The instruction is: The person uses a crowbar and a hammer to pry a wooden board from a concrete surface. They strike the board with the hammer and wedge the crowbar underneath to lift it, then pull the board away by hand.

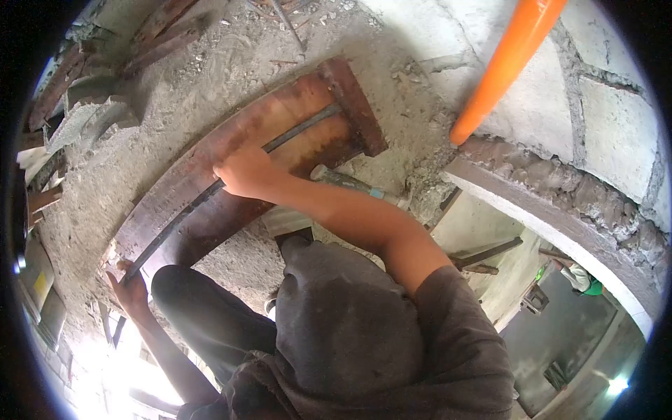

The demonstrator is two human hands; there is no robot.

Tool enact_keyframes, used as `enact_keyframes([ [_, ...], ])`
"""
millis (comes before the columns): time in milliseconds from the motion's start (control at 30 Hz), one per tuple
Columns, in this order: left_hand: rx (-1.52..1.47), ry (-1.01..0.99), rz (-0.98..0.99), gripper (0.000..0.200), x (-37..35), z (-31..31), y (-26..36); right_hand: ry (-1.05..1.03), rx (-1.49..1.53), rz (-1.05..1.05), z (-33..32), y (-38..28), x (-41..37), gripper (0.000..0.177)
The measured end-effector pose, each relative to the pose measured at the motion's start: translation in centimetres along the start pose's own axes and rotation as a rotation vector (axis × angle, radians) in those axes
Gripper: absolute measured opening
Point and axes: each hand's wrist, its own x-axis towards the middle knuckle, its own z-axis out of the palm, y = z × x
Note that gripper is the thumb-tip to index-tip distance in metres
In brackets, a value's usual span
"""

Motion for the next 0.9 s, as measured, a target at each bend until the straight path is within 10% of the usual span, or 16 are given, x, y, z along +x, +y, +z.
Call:
enact_keyframes([
  [100, -0.087, 0.446, -0.072, 0.069, -2.9, 6.5, -1.9, -0.011, -0.053, -0.004, 0.3, 0.4, -0.1, 0.024],
  [433, 0.080, 0.572, -0.122, 0.081, -10.2, 7.6, -1.8, -0.091, 0.007, -0.030, -1.3, 0.2, -1.5, 0.018],
  [533, 0.865, 0.723, 0.171, 0.080, -11.3, 9.0, -4.3, -0.093, 0.043, -0.032, -1.8, -0.3, -1.7, 0.018],
  [667, 1.459, 0.682, 0.589, 0.068, -11.3, 5.2, -2.1, -0.109, -0.001, -0.033, -3.2, -0.9, -1.5, 0.020],
  [900, 1.354, 0.149, 0.714, 0.046, -8.4, 3.4, -0.1, -0.033, 0.028, -0.008, -2.2, -1.0, -1.6, 0.019],
])
